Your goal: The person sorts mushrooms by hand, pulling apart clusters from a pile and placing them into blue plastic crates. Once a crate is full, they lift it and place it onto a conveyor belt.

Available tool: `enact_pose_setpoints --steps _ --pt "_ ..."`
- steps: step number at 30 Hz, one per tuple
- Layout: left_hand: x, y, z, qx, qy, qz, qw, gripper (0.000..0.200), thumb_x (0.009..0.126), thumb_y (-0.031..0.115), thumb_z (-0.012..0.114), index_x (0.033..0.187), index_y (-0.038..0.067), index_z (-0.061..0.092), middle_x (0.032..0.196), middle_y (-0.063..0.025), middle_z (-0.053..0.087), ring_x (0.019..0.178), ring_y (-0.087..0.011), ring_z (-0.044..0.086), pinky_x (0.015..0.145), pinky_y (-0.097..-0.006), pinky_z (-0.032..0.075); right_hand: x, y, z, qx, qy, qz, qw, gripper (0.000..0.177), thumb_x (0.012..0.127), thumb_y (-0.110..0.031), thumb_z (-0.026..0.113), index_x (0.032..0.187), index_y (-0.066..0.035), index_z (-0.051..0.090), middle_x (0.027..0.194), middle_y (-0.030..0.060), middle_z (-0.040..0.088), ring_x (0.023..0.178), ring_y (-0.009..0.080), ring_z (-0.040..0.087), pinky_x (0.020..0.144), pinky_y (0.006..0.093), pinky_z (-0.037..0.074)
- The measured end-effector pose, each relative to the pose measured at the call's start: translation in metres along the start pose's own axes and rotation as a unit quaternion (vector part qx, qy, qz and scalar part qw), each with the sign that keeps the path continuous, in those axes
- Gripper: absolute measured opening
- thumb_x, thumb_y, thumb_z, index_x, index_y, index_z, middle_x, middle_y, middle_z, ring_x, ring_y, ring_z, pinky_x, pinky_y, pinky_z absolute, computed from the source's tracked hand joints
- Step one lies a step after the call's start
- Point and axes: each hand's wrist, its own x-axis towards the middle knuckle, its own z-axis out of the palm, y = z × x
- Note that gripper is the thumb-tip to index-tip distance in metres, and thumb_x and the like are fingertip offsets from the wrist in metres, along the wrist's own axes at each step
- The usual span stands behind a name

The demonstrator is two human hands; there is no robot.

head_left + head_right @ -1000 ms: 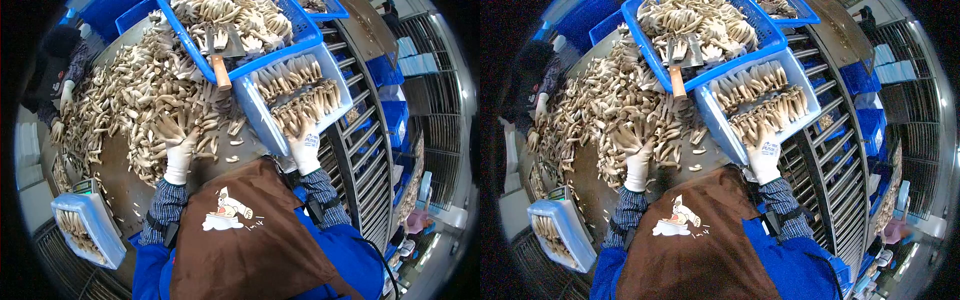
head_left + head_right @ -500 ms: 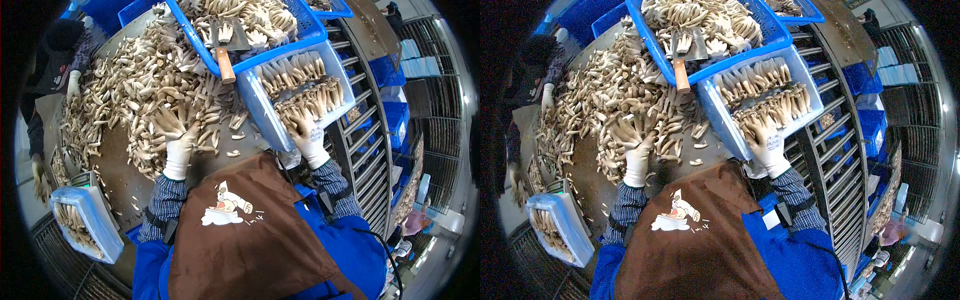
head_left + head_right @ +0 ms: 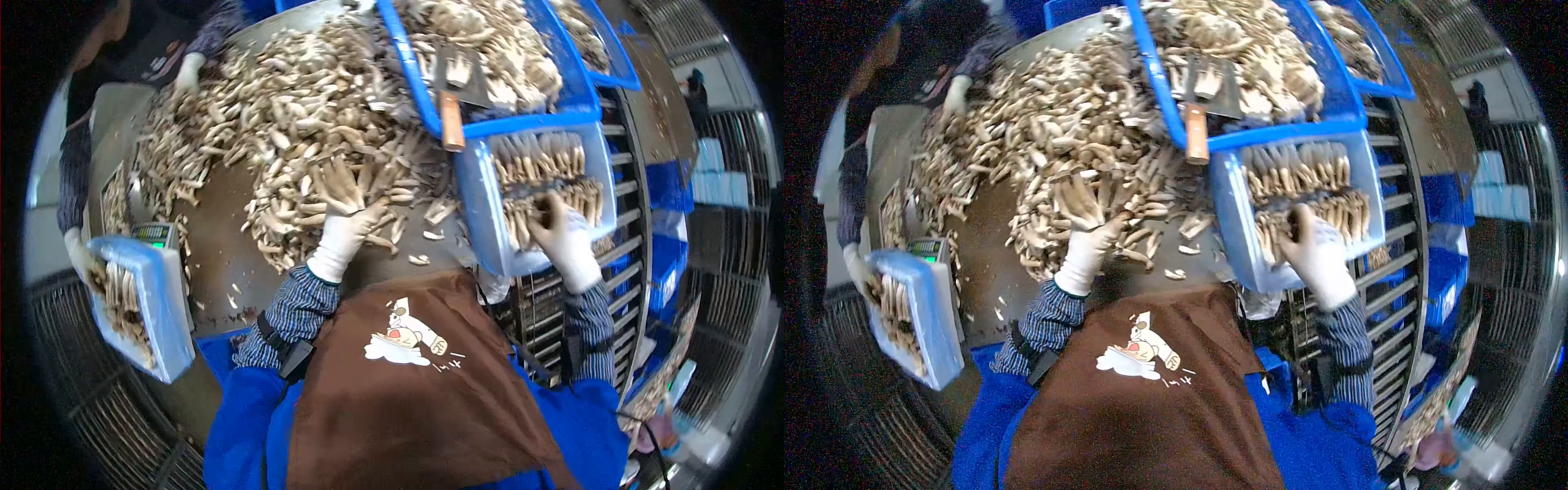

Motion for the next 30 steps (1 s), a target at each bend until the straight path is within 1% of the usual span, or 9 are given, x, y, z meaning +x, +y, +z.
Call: enact_pose_setpoints --steps 4,9,12,14,16,22,24,27,30 --pt "0.002 -0.011 -0.018 -0.096 0.050 0.018 0.994 0.065 0.094 0.001 0.063 0.150 0.013 0.034 0.132 -0.0089 0.058 0.108 -0.0215 0.064 0.084 -0.0410 0.060 0.014 -0.063 -0.009 0.419 0.034 0.038 0.906 0.025 0.087 -0.007 0.069 0.108 0.001 0.057 0.090 0.0128 0.065 0.078 0.0231 0.068 0.073 0.0333 0.055" --pt "0.009 -0.007 -0.026 -0.177 0.025 0.053 0.982 0.056 0.095 0.003 0.062 0.146 0.009 0.040 0.125 -0.0102 0.062 0.104 -0.0208 0.066 0.075 -0.0400 0.063 0.066 -0.151 0.063 0.309 -0.002 -0.096 0.946 0.052 0.088 -0.020 0.071 0.132 0.001 0.053 0.111 0.0184 0.066 0.099 0.0264 0.065 0.089 0.0358 0.052" --pt "0.013 0.002 -0.023 -0.204 -0.002 0.068 0.977 0.062 0.093 0.000 0.061 0.149 0.008 0.037 0.143 -0.0122 0.048 0.120 -0.0194 0.056 0.088 -0.0353 0.058 0.106 -0.176 0.120 0.596 -0.122 -0.086 0.789 0.064 0.090 -0.028 0.071 0.143 -0.001 0.047 0.107 0.0123 0.066 0.098 0.0182 0.063 0.086 0.0313 0.051" --pt "0.007 0.029 -0.014 0.115 0.048 0.092 0.988 0.083 0.080 0.000 0.067 0.153 0.004 0.028 0.151 -0.0148 0.037 0.135 -0.0224 0.042 0.107 -0.0305 0.039 0.109 -0.192 0.125 0.771 -0.204 -0.039 0.602 0.059 0.092 -0.021 0.071 0.143 -0.002 0.048 0.103 -0.0007 0.062 0.093 0.0071 0.060 0.082 0.0239 0.050" --pt "0.024 0.013 -0.022 0.159 0.066 0.188 0.967 0.088 0.073 0.001 0.068 0.152 0.000 0.030 0.144 -0.0142 0.047 0.123 -0.0193 0.050 0.105 -0.0290 0.040 0.118 -0.197 0.127 0.784 -0.233 -0.046 0.574 0.052 0.092 -0.016 0.070 0.139 -0.001 0.053 0.109 0.0014 0.064 0.094 0.0080 0.060 0.085 0.0245 0.050" --pt "0.034 -0.003 -0.033 0.248 0.078 0.081 0.962 0.065 0.083 0.013 0.069 0.138 -0.005 0.041 0.135 -0.0182 0.051 0.134 -0.0220 0.043 0.111 -0.0317 0.035 0.118 -0.194 0.146 0.700 -0.143 -0.019 0.699 0.035 0.099 -0.024 0.063 0.126 -0.002 0.062 0.115 0.0047 0.067 0.097 0.0113 0.061 0.087 0.0254 0.048" --pt "0.025 0.002 -0.022 0.306 0.163 0.079 0.935 0.052 0.092 0.020 0.063 0.135 -0.003 0.043 0.123 -0.0151 0.058 0.117 -0.0172 0.056 0.094 -0.0267 0.048 0.115 -0.192 0.155 0.776 -0.132 0.060 0.613 0.034 0.100 -0.025 0.059 0.126 -0.002 0.062 0.112 0.0054 0.068 0.097 0.0106 0.059 0.086 0.0250 0.047" --pt "0.036 -0.015 -0.032 0.037 0.101 0.055 0.993 0.043 0.100 0.037 0.058 0.124 0.001 0.052 0.093 -0.0025 0.066 0.065 -0.0049 0.056 0.050 -0.0193 0.042 0.107 -0.187 0.151 0.764 -0.161 0.051 0.622 0.032 0.100 -0.023 0.059 0.125 -0.003 0.063 0.110 0.0047 0.068 0.097 0.0093 0.058 0.086 0.0247 0.047" --pt "0.031 -0.012 -0.036 0.039 0.106 0.006 0.994 0.042 0.099 0.037 0.061 0.121 0.002 0.054 0.092 -0.0029 0.067 0.062 -0.0055 0.056 0.048 -0.0195 0.041 0.107 -0.185 0.151 0.768 -0.175 0.026 0.615 0.027 0.100 -0.020 0.059 0.122 -0.005 0.062 0.103 0.0017 0.066 0.093 0.0088 0.058 0.084 0.0253 0.049"
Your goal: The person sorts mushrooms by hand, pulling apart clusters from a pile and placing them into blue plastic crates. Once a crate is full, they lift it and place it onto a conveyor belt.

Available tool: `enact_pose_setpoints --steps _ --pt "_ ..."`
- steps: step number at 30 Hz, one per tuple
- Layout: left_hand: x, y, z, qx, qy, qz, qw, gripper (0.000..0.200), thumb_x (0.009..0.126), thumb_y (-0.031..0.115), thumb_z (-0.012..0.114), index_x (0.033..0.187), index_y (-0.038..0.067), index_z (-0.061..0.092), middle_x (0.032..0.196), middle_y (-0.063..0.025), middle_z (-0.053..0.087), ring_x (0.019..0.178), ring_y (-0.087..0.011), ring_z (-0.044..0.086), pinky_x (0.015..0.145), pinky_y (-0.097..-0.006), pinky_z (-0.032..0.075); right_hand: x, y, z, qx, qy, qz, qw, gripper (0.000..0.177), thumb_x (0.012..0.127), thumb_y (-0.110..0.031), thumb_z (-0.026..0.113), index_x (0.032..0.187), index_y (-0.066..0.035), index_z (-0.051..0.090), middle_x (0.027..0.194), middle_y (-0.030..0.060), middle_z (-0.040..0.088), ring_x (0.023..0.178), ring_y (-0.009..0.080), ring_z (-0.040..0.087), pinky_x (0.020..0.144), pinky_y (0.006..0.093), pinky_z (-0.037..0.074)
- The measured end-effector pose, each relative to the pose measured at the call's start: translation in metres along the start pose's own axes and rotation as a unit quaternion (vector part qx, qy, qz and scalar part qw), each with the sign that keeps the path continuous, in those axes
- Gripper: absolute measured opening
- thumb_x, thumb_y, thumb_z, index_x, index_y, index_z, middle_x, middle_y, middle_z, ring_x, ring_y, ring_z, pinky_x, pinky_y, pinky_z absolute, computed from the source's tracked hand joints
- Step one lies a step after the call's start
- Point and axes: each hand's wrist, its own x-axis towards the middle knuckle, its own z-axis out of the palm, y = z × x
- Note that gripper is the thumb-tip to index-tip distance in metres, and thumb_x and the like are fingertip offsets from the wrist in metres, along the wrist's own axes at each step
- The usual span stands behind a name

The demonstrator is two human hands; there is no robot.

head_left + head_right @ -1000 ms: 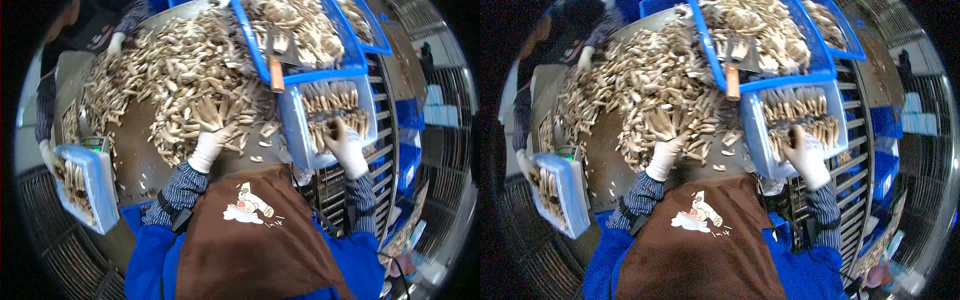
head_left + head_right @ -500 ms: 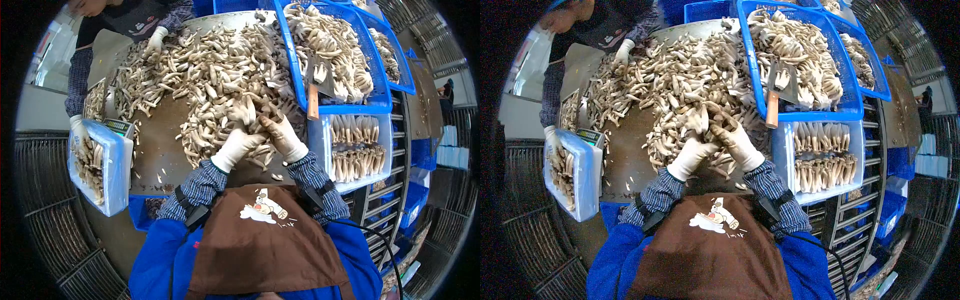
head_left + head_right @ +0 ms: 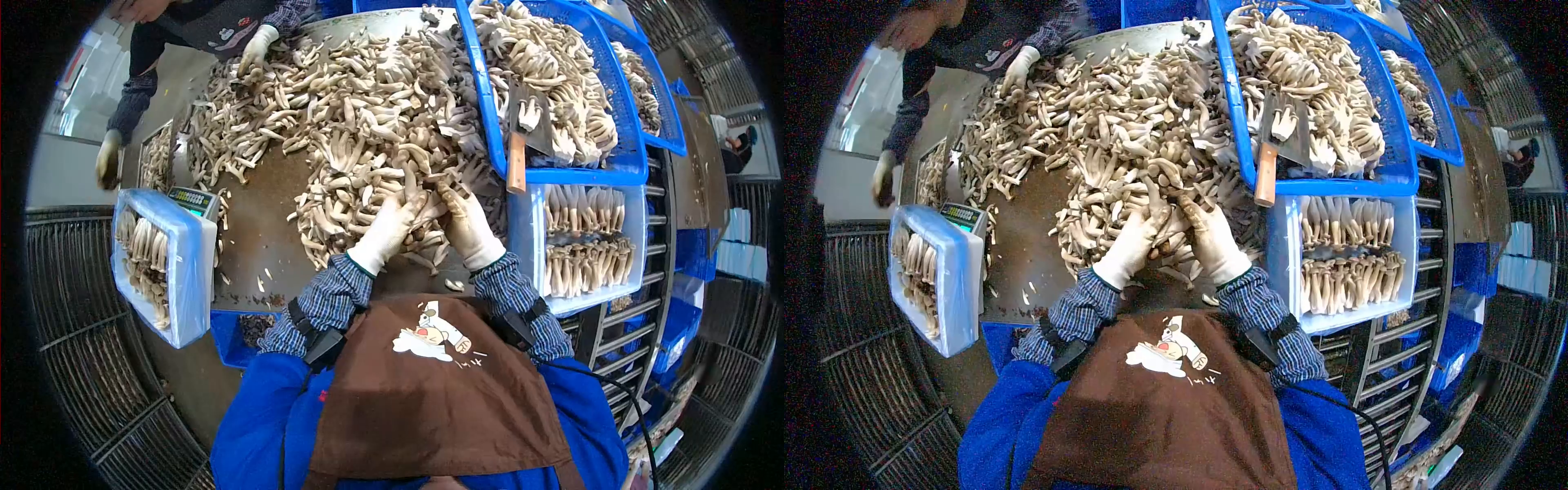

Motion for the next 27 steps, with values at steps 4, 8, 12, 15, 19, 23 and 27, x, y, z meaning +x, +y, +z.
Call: enact_pose_setpoints --steps 4,8,12,15,19,23,27 --pt "-0.002 0.006 -0.009 -0.048 -0.002 -0.066 0.997 0.040 0.098 0.031 0.063 0.122 0.000 0.055 0.091 -0.0041 0.069 0.062 -0.0066 0.059 0.050 -0.0200 0.044 0.001 0.017 -0.024 0.260 0.000 0.010 0.966 0.018 0.102 -0.021 0.056 0.115 -0.008 0.059 0.099 0.0002 0.064 0.090 0.0108 0.062 0.084 0.0305 0.054" --pt "0.012 -0.042 -0.057 0.651 0.096 0.347 0.668 0.045 0.098 0.028 0.061 0.133 0.001 0.051 0.120 -0.0167 0.064 0.106 -0.0236 0.062 0.086 -0.0383 0.053 -0.027 -0.028 -0.011 0.099 -0.001 0.034 0.995 0.038 0.098 -0.036 0.062 0.117 -0.004 0.058 0.088 0.0079 0.070 0.071 0.0174 0.070 0.061 0.0319 0.059" --pt "-0.025 0.068 0.018 0.206 0.079 0.187 0.957 0.054 0.101 0.028 0.056 0.146 0.001 0.042 0.141 -0.0203 0.053 0.128 -0.0276 0.051 0.104 -0.0413 0.043 -0.076 -0.028 -0.030 -0.002 0.196 -0.084 0.977 0.041 0.094 -0.024 0.070 0.122 0.003 0.056 0.081 0.0023 0.066 0.053 0.0091 0.055 0.047 0.0223 0.043" --pt "0.011 0.058 -0.041 0.322 0.064 0.124 0.937 0.047 0.099 0.022 0.057 0.141 0.003 0.049 0.140 -0.0206 0.052 0.139 -0.0301 0.040 0.115 -0.0409 0.032 -0.139 -0.065 -0.064 -0.188 0.357 -0.151 0.902 0.036 0.092 -0.018 0.070 0.123 -0.003 0.058 0.081 -0.0009 0.061 0.073 0.0094 0.057 0.066 0.0257 0.047" --pt "0.020 0.060 -0.053 0.471 0.070 0.225 0.850 0.035 0.095 0.010 0.055 0.128 -0.002 0.058 0.124 -0.0180 0.061 0.118 -0.0280 0.055 0.103 -0.0398 0.042 -0.198 -0.083 -0.164 -0.474 0.514 -0.067 0.711 0.065 0.090 -0.022 0.070 0.143 0.001 0.039 0.134 0.0177 0.052 0.108 0.0256 0.061 0.097 0.0355 0.048" --pt "0.033 0.049 -0.078 0.363 0.167 0.162 0.902 0.041 0.098 0.020 0.054 0.133 -0.001 0.053 0.133 -0.0210 0.054 0.128 -0.0324 0.046 0.109 -0.0415 0.036 -0.217 -0.099 -0.177 -0.593 0.474 0.028 0.650 0.074 0.087 -0.032 0.070 0.145 0.000 0.037 0.139 0.0249 0.050 0.122 0.0352 0.056 0.101 0.0396 0.046" --pt "0.045 0.041 -0.129 0.600 0.315 0.209 0.706 0.054 0.100 0.033 0.051 0.143 0.000 0.044 0.148 -0.0259 0.041 0.138 -0.0380 0.038 0.115 -0.0464 0.030 -0.220 -0.102 -0.175 -0.686 0.426 0.036 0.589 0.058 0.084 -0.029 0.071 0.133 -0.003 0.052 0.127 0.0212 0.059 0.112 0.0353 0.060 0.096 0.0412 0.049"
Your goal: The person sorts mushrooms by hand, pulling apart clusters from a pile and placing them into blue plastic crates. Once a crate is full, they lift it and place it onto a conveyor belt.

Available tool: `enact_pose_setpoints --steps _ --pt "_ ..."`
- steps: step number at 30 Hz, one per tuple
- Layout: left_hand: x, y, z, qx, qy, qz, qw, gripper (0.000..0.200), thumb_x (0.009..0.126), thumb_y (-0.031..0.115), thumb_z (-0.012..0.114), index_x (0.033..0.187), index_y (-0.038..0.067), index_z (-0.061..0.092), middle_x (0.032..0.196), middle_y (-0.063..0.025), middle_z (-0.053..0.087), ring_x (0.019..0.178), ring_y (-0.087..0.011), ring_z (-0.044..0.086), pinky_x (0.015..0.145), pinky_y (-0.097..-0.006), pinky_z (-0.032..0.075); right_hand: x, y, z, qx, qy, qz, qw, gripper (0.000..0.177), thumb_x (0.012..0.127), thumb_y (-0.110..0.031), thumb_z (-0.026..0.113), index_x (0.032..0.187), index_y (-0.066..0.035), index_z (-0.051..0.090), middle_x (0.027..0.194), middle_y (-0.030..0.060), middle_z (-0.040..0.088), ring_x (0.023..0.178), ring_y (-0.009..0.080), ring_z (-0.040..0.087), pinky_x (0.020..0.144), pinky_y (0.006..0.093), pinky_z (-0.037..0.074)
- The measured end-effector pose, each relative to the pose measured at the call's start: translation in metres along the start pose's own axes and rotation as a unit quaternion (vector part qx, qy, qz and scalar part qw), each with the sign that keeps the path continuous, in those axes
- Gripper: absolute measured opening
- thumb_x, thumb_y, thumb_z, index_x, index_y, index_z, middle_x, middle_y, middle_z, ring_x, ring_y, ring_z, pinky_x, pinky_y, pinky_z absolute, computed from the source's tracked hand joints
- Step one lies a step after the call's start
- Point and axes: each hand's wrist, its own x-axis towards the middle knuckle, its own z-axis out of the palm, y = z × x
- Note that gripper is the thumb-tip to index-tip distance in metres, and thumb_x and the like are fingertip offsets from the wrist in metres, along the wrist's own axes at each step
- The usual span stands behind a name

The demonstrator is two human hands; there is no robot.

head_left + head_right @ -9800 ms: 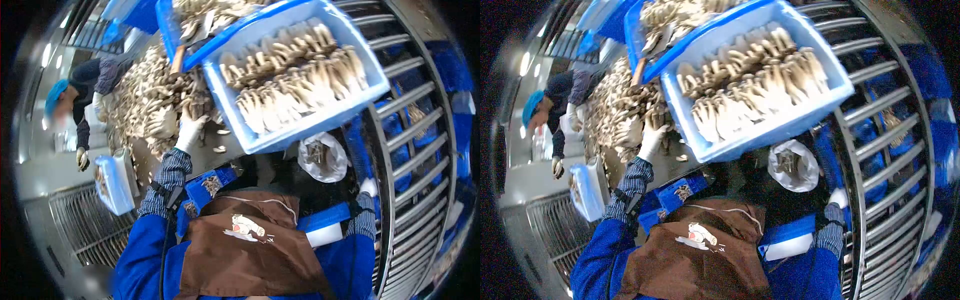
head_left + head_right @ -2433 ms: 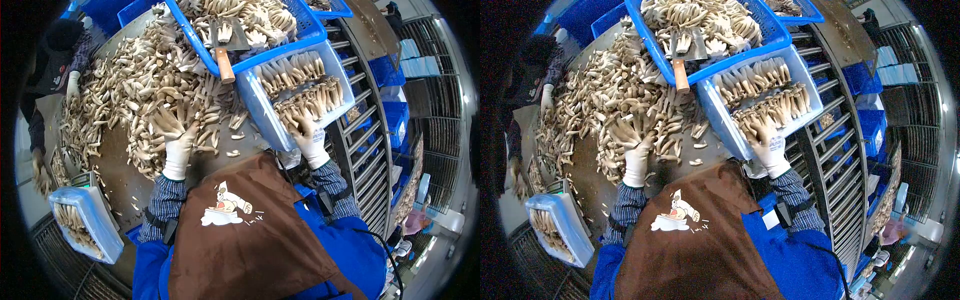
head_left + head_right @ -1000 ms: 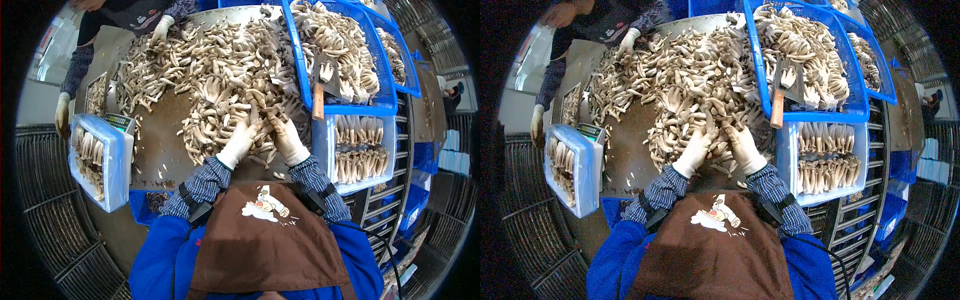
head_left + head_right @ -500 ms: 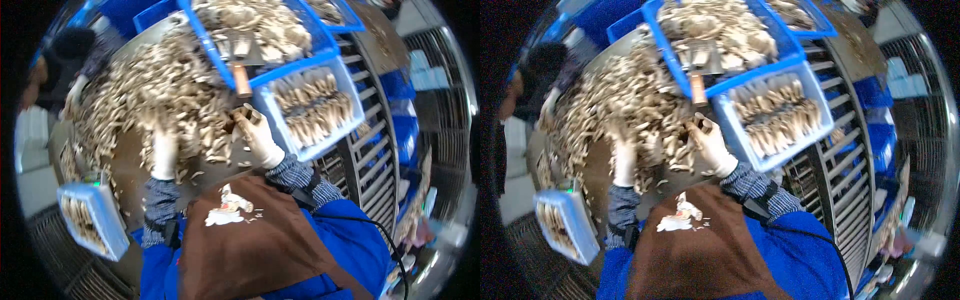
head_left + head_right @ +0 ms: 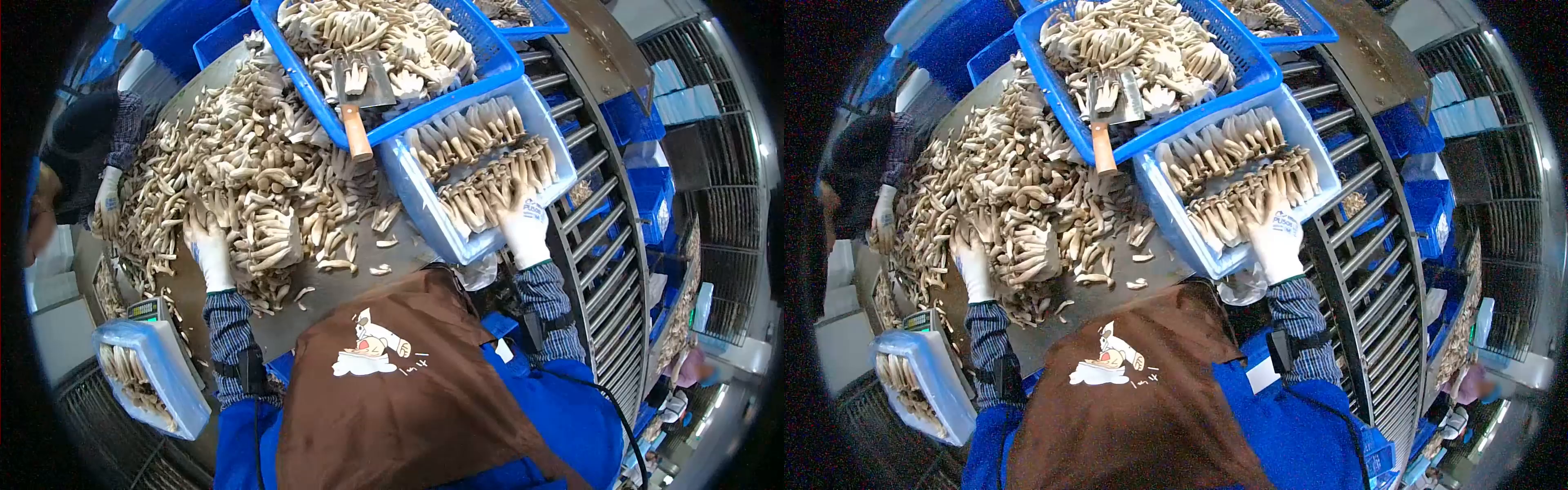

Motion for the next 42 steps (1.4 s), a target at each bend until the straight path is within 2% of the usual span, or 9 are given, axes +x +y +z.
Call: enact_pose_setpoints --steps 5,7,9,13,16,25,36,40,42 --pt "0.014 -0.003 0.013 -0.151 -0.198 -0.090 0.964 0.056 0.098 0.013 0.049 0.150 0.001 0.033 0.153 -0.0221 0.039 0.142 -0.0326 0.037 0.116 -0.0380 0.031 0.011 0.031 0.012 -0.001 0.107 -0.056 0.993 0.037 0.084 -0.020 0.068 0.117 -0.005 0.063 0.111 0.0196 0.063 0.109 0.0357 0.060 0.092 0.0424 0.049" --pt "0.036 -0.117 0.098 0.203 -0.099 0.302 0.926 0.054 0.095 0.017 0.051 0.145 -0.001 0.042 0.141 -0.0252 0.051 0.124 -0.0394 0.052 0.108 -0.0394 0.040 0.017 0.079 0.049 -0.187 0.100 -0.171 0.962 0.029 0.088 -0.022 0.064 0.114 -0.010 0.066 0.106 0.0191 0.064 0.091 0.0352 0.065 0.081 0.0455 0.053" --pt "0.019 -0.041 0.040 -0.091 -0.140 0.102 0.981 0.055 0.093 0.022 0.052 0.143 0.001 0.044 0.143 -0.0275 0.046 0.123 -0.0411 0.051 0.106 -0.0439 0.041 0.012 0.075 0.046 -0.158 0.101 -0.210 0.959 0.026 0.088 -0.024 0.065 0.111 -0.012 0.068 0.095 0.0178 0.066 0.084 0.0312 0.067 0.074 0.0458 0.053" --pt "0.023 0.009 0.002 0.042 -0.199 -0.052 0.978 0.072 0.085 0.036 0.062 0.144 0.001 0.042 0.134 -0.0275 0.055 0.117 -0.0417 0.058 0.096 -0.0477 0.048 0.007 0.023 0.000 -0.075 -0.082 -0.027 0.993 0.037 0.094 -0.028 0.063 0.123 -0.005 0.063 0.112 0.0185 0.069 0.098 0.0308 0.068 0.091 0.0386 0.052" --pt "0.027 -0.007 0.013 -0.075 -0.133 -0.096 0.984 0.076 0.079 0.039 0.070 0.135 -0.007 0.049 0.121 -0.0302 0.062 0.114 -0.0415 0.061 0.096 -0.0446 0.048 0.013 0.011 0.009 0.097 0.066 -0.134 0.984 0.030 0.095 -0.017 0.063 0.121 -0.004 0.062 0.115 0.0157 0.067 0.105 0.0275 0.066 0.095 0.0371 0.051" --pt "-0.020 0.030 -0.025 -0.735 -0.171 -0.197 0.627 0.036 0.092 0.023 0.063 0.122 0.003 0.058 0.112 -0.0062 0.066 0.102 -0.0178 0.064 0.096 -0.0325 0.050 -0.020 -0.260 0.057 0.337 -0.279 -0.267 0.859 0.050 0.093 -0.036 0.063 0.126 0.001 0.059 0.119 0.0210 0.064 0.111 0.0312 0.063 0.095 0.0392 0.049" --pt "-0.036 0.093 -0.022 -0.488 -0.148 -0.032 0.859 0.052 0.091 0.017 0.062 0.136 -0.002 0.047 0.125 -0.0101 0.060 0.109 -0.0185 0.058 0.097 -0.0289 0.047 -0.014 -0.320 0.142 0.503 -0.248 -0.158 0.813 0.046 0.092 -0.024 0.067 0.125 0.006 0.056 0.116 0.0175 0.064 0.105 0.0211 0.061 0.090 0.0314 0.048" --pt "-0.034 0.057 0.020 -0.779 -0.271 -0.165 0.540 0.033 0.095 0.020 0.057 0.123 0.003 0.056 0.103 -0.0089 0.067 0.092 -0.0192 0.066 0.085 -0.0358 0.054 -0.003 -0.287 0.132 0.336 -0.099 -0.210 0.913 0.044 0.090 -0.025 0.071 0.122 0.002 0.059 0.114 0.0187 0.064 0.105 0.0269 0.062 0.091 0.0339 0.048" --pt "-0.042 0.081 0.008 -0.779 -0.238 -0.146 0.561 0.040 0.097 0.025 0.059 0.129 0.001 0.055 0.115 -0.0066 0.066 0.098 -0.0178 0.065 0.086 -0.0342 0.053 -0.004 -0.278 0.120 0.321 -0.074 -0.286 0.900 0.055 0.089 -0.028 0.071 0.130 0.002 0.051 0.127 0.0222 0.055 0.117 0.0324 0.056 0.100 0.0378 0.045"
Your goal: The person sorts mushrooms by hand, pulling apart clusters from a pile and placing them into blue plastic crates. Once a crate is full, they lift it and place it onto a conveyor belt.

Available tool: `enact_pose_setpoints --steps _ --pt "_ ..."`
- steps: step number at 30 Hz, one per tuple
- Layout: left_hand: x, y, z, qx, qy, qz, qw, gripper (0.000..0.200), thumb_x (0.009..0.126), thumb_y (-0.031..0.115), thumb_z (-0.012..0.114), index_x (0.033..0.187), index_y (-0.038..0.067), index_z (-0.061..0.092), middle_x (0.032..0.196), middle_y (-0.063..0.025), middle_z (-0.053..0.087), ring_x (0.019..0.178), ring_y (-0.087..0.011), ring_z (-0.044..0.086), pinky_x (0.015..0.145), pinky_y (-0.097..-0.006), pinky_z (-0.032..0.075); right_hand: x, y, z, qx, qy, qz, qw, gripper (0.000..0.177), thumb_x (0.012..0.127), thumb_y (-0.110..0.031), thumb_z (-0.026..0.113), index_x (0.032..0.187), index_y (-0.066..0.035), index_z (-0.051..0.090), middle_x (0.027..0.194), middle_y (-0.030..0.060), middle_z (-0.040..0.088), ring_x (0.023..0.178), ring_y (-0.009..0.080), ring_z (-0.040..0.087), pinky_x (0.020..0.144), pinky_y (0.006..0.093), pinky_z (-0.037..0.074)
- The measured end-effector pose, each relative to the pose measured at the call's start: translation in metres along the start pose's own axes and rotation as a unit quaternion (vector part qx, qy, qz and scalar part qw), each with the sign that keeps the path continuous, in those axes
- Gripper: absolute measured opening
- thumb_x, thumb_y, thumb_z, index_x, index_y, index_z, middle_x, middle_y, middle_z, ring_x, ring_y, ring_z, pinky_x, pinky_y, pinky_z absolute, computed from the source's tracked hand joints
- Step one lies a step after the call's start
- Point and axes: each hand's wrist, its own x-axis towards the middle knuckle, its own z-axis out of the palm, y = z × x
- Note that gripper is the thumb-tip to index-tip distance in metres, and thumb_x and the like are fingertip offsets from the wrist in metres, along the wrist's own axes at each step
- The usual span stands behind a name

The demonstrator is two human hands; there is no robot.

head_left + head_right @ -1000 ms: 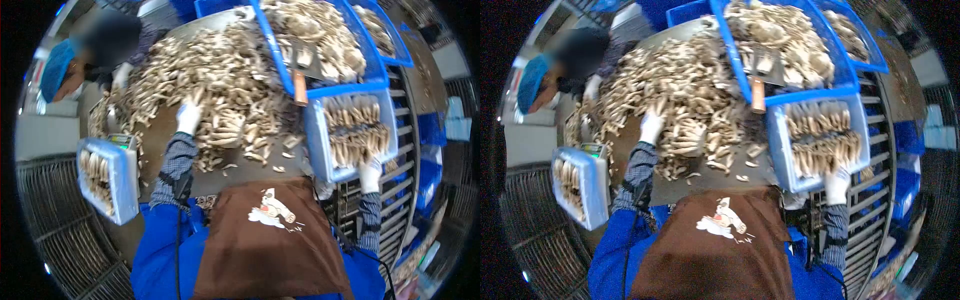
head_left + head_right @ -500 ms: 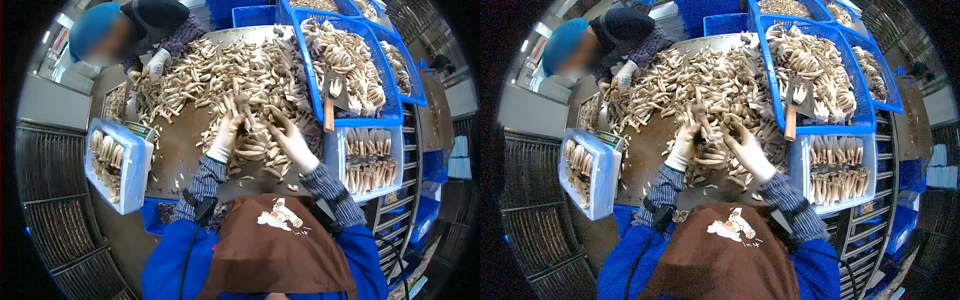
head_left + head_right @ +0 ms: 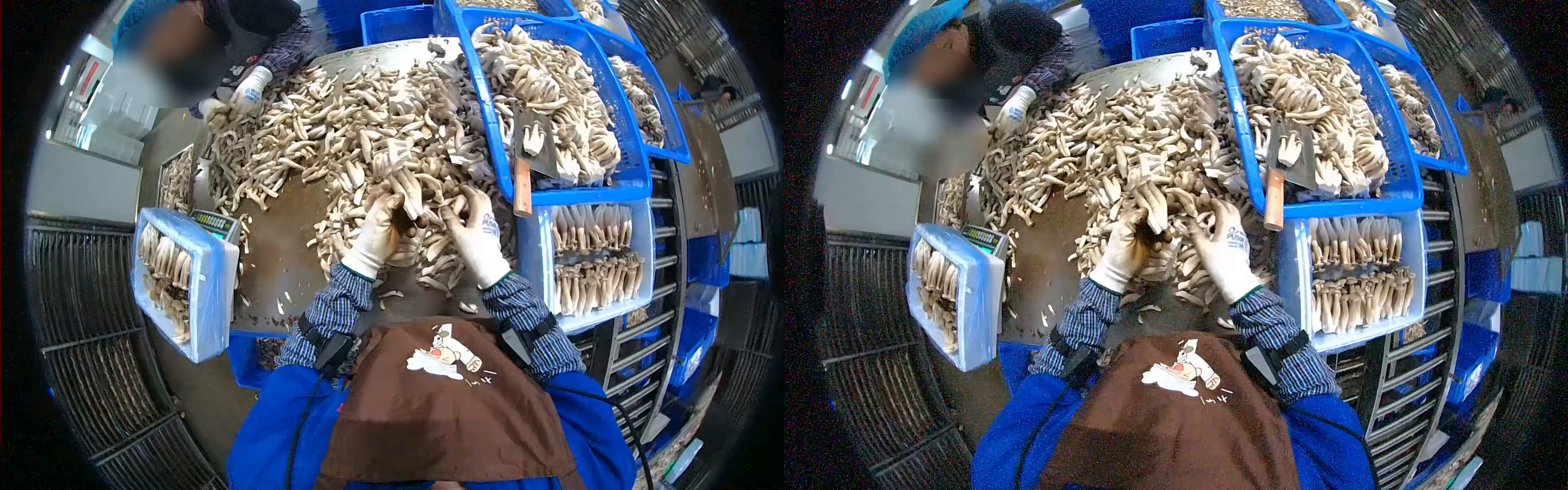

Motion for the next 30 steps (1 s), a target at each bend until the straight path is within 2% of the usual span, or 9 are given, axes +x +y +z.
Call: enact_pose_setpoints --steps 9,12,14,17,18,19,20,23,30 --pt "-0.037 0.000 0.085 0.555 -0.067 0.022 0.829 0.084 0.074 0.012 0.074 0.149 0.004 0.036 0.148 -0.0208 0.042 0.139 -0.0307 0.040 0.116 -0.0413 0.030 -0.007 -0.027 -0.015 0.487 0.031 0.197 0.850 0.028 0.091 -0.005 0.066 0.116 0.000 0.055 0.108 0.0047 0.061 0.094 0.0155 0.059 0.083 0.0274 0.051" --pt "-0.048 0.001 0.051 0.772 -0.128 0.182 0.595 0.094 0.067 0.023 0.083 0.148 0.007 0.037 0.151 -0.0208 0.037 0.142 -0.0372 0.032 0.118 -0.0519 0.023 -0.030 0.018 -0.042 0.509 0.102 0.199 0.831 0.034 0.094 -0.003 0.063 0.126 -0.007 0.054 0.114 0.0006 0.059 0.102 0.0096 0.056 0.087 0.0255 0.048" --pt "-0.058 0.005 0.022 0.837 -0.130 0.144 0.512 0.102 0.060 0.027 0.088 0.148 0.010 0.038 0.152 -0.0199 0.035 0.142 -0.0407 0.030 0.117 -0.0553 0.021 -0.058 0.049 -0.089 0.303 0.290 0.021 0.908 0.027 0.093 -0.005 0.065 0.119 -0.007 0.057 0.114 0.0079 0.059 0.099 0.0165 0.058 0.085 0.0303 0.051" --pt "-0.071 0.011 -0.001 0.881 -0.152 0.113 0.433 0.107 0.053 0.023 0.091 0.147 0.015 0.042 0.151 -0.0196 0.036 0.140 -0.0434 0.031 0.116 -0.0565 0.024 -0.098 0.088 -0.197 0.031 0.251 0.184 0.950 0.048 0.098 -0.024 0.060 0.139 -0.005 0.043 0.124 0.0179 0.057 0.116 0.0288 0.058 0.096 0.0422 0.049" --pt "-0.068 0.008 -0.012 0.890 -0.159 0.140 0.403 0.104 0.054 0.018 0.089 0.147 0.015 0.042 0.149 -0.0196 0.038 0.139 -0.0430 0.033 0.114 -0.0559 0.028 -0.127 0.150 -0.216 -0.232 0.203 0.193 0.931 0.057 0.098 -0.024 0.057 0.147 -0.003 0.036 0.136 0.0224 0.051 0.121 0.0341 0.057 0.101 0.0432 0.047" --pt "-0.062 0.007 -0.021 0.900 -0.163 0.163 0.371 0.101 0.055 0.013 0.088 0.146 0.014 0.043 0.147 -0.0195 0.040 0.138 -0.0426 0.034 0.112 -0.0553 0.031 -0.155 0.204 -0.243 -0.632 -0.022 0.139 0.762 0.066 0.096 -0.026 0.057 0.151 -0.003 0.028 0.145 0.0258 0.043 0.127 0.0391 0.051 0.109 0.0448 0.041" --pt "-0.060 0.017 -0.002 0.875 -0.177 0.156 0.422 0.093 0.057 0.008 0.083 0.142 0.012 0.046 0.145 -0.0193 0.042 0.134 -0.0432 0.038 0.108 -0.0546 0.036 -0.127 0.133 -0.263 -0.240 0.176 0.281 0.912 0.072 0.091 -0.028 0.061 0.150 -0.002 0.030 0.146 0.0271 0.042 0.132 0.0407 0.046 0.114 0.0459 0.035" --pt "-0.044 0.023 -0.005 0.871 -0.207 0.190 0.403 0.076 0.058 0.002 0.075 0.130 0.010 0.054 0.138 -0.0204 0.046 0.129 -0.0462 0.042 0.102 -0.0525 0.042 -0.159 0.231 -0.285 -0.533 -0.105 0.177 0.821 0.064 0.092 -0.041 0.056 0.138 0.002 0.044 0.137 0.0225 0.051 0.123 0.0346 0.053 0.106 0.0464 0.041" --pt "-0.037 0.050 -0.033 0.805 -0.208 0.156 0.533 0.080 0.055 0.016 0.085 0.127 0.007 0.052 0.143 -0.0209 0.045 0.132 -0.0428 0.042 0.110 -0.0469 0.039 -0.120 0.136 -0.251 -0.199 0.165 0.017 0.966 0.039 0.095 -0.014 0.061 0.132 -0.002 0.054 0.129 0.0191 0.059 0.114 0.0343 0.060 0.100 0.0408 0.049"
